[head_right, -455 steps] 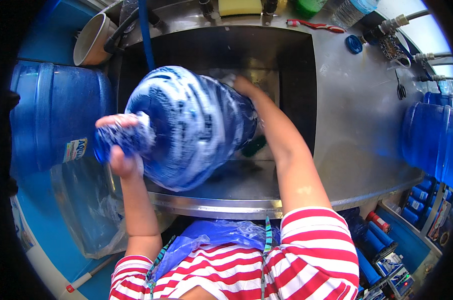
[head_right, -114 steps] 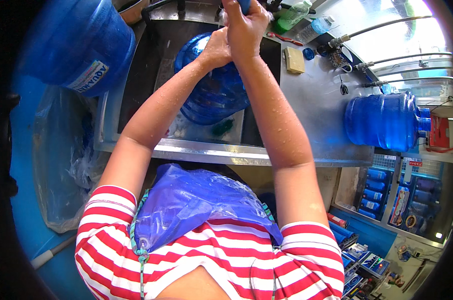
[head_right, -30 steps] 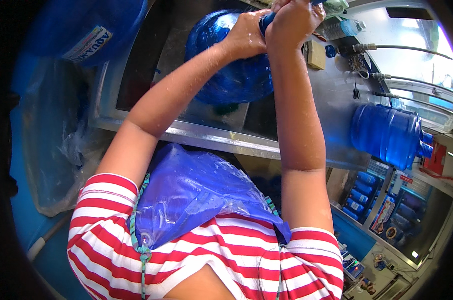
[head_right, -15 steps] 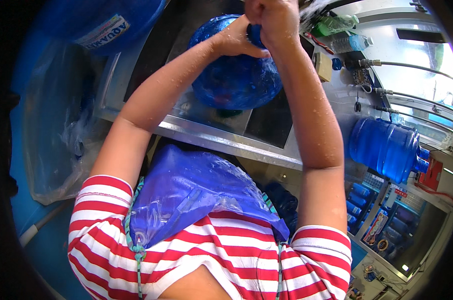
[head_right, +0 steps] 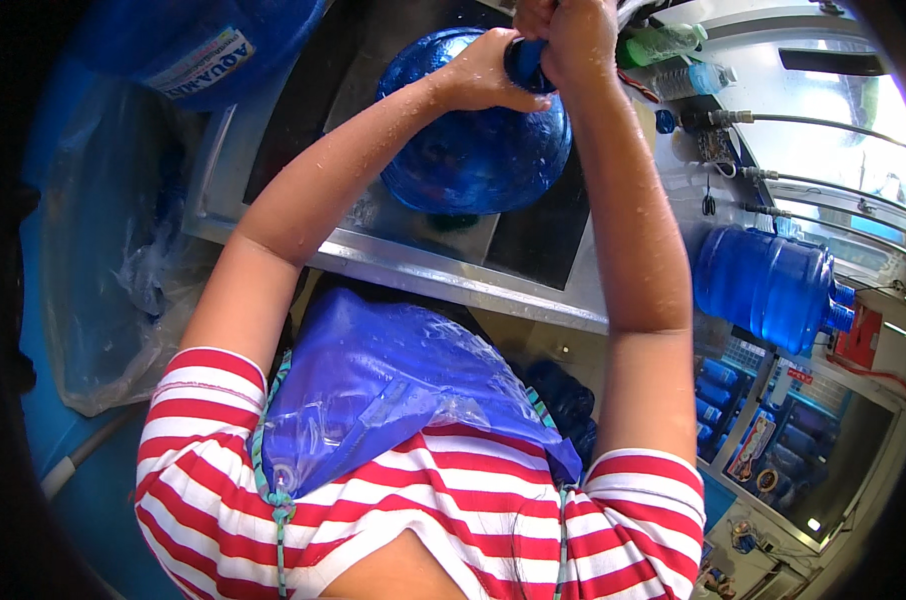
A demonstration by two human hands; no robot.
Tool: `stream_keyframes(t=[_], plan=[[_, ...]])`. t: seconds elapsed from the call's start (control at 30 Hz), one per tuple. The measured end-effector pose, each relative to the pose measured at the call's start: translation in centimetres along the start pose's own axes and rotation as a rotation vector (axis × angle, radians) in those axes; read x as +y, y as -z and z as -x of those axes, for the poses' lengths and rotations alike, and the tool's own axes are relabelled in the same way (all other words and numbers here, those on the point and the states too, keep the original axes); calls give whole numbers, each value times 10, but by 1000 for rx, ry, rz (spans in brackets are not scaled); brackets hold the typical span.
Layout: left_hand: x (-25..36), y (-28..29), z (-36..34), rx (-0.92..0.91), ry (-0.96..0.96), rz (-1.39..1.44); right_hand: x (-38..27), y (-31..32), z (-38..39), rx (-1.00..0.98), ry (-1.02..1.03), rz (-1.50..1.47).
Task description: The person retrieves two large blue water jugs from a storage area and carries them to a sink. They scrub the exterior of one jug with a sponge and soap, rinse it thoroughly with a hose, and then place it on a counter. The person repeats the process for the second jug, scrubbing and rinsing it before setting it down.
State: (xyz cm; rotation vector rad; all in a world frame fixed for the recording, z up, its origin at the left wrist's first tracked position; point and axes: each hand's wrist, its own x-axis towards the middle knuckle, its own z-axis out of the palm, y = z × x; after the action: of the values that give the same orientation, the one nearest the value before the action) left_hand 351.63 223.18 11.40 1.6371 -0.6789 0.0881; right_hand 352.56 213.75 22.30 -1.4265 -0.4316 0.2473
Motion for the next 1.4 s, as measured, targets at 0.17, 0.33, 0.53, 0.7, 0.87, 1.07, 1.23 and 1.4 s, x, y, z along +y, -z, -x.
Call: stream_keyframes(t=[0.17,0.33,0.53,0.7,0.87,1.07,1.23,1.4], plan=[[-5,-3,-1,141,-115,3,16,-15,20,191,409,57],[-2,2,8,-49,-131,18,-15,2,15,-334,-91,280],[13,-47,11,550,10,-182,13,12,6,247,142,-51],[35,-94,32,690,22,-330,5,18,29,531,327,-138],[18,-50,-3,301,-267,-73,-123,72,48,228,363,-71],[16,-67,-13,633,-271,-246,-196,108,27,326,278,-276],[10,-65,-14,658,-259,-273,-29,57,29,415,178,46],[17,-43,-13,270,-209,24,-92,69,36,-32,207,6]])
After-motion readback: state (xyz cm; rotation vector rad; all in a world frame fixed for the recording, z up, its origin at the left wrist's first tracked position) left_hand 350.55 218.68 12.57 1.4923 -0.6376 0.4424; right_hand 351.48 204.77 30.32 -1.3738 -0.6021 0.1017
